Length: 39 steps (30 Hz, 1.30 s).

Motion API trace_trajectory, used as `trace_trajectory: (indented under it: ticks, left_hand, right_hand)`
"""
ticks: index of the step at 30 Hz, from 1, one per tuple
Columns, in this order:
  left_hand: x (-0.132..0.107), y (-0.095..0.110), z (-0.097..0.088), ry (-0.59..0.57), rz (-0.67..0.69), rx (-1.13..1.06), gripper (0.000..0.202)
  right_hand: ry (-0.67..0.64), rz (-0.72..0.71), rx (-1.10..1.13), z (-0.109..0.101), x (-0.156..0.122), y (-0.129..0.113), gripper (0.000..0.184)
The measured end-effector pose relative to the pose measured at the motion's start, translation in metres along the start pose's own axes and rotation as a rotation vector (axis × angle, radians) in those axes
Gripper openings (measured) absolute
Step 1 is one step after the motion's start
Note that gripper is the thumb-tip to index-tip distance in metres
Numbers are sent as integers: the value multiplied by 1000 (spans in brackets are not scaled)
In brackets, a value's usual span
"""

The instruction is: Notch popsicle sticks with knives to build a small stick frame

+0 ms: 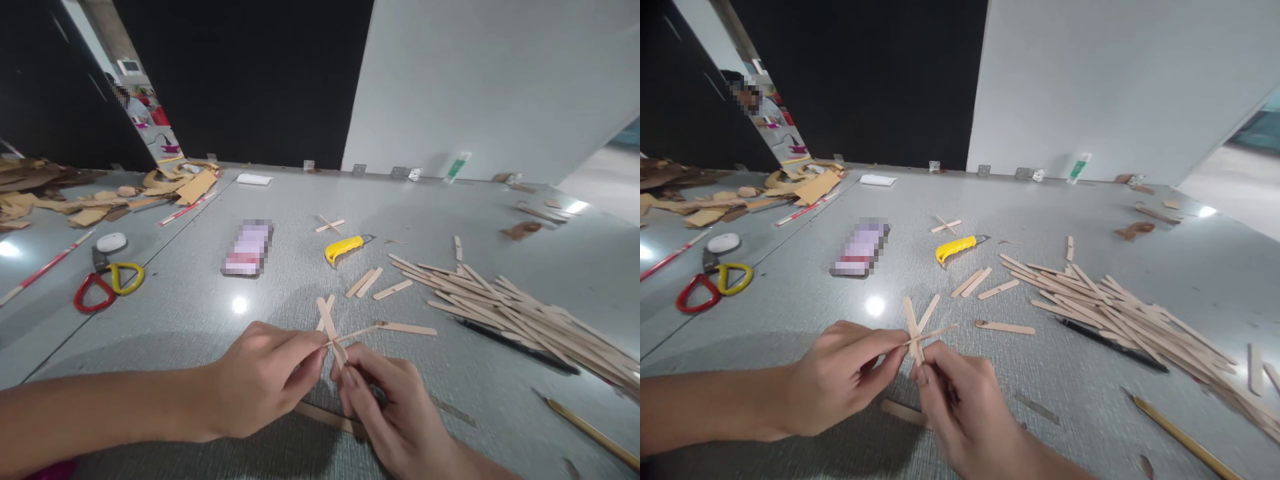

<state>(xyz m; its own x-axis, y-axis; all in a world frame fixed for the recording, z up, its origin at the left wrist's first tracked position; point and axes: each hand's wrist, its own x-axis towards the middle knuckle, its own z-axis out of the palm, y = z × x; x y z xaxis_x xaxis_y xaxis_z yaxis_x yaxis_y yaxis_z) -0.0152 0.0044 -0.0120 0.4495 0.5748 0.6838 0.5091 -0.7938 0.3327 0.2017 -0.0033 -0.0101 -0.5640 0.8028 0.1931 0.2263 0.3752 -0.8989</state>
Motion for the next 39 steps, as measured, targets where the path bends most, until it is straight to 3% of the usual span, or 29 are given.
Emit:
trace_trajectory:
  ticks: [2,5,8,10,12,15,17,26,32,39]
  left_hand:
    - [2,3,-1,-35,-104,-115,14]
    - [6,9,-3,-124,-381,-321,16]
    - [11,12,-5,-183,-653,-531,25]
    - [14,11,-6,-185,-749,-663,28]
    - [15,9,-6,-189,-812,-771,31]
    - [16,6,-5,-248,-895,-888,36]
    - [17,4,-4,-276,-933,-928,37]
    - [19,2,-2,-342,-983,-968,36]
    - [20,1,-3,-403,-968,-975,32]
    - [19,2,-4,-398,-923,-920,29]
  right_hand:
    - [-10,21,27,-1,0,-1,35]
    - [38,36,28,-2,0,-1,41]
    - [196,52,-95,-1,2,-1,24]
    - [222,60,-185,1,3,0,4]
    - [159,52,-215,3,4,1,14]
    - [126,15,-263,6,6,3,12]
    - [165,-12,-309,8,7,5,23]
    - [285,-132,-491,11,2,9,31]
    - [277,-260,-621,8,0,12,24]
    - [285,-286,-670,9,0,11,26]
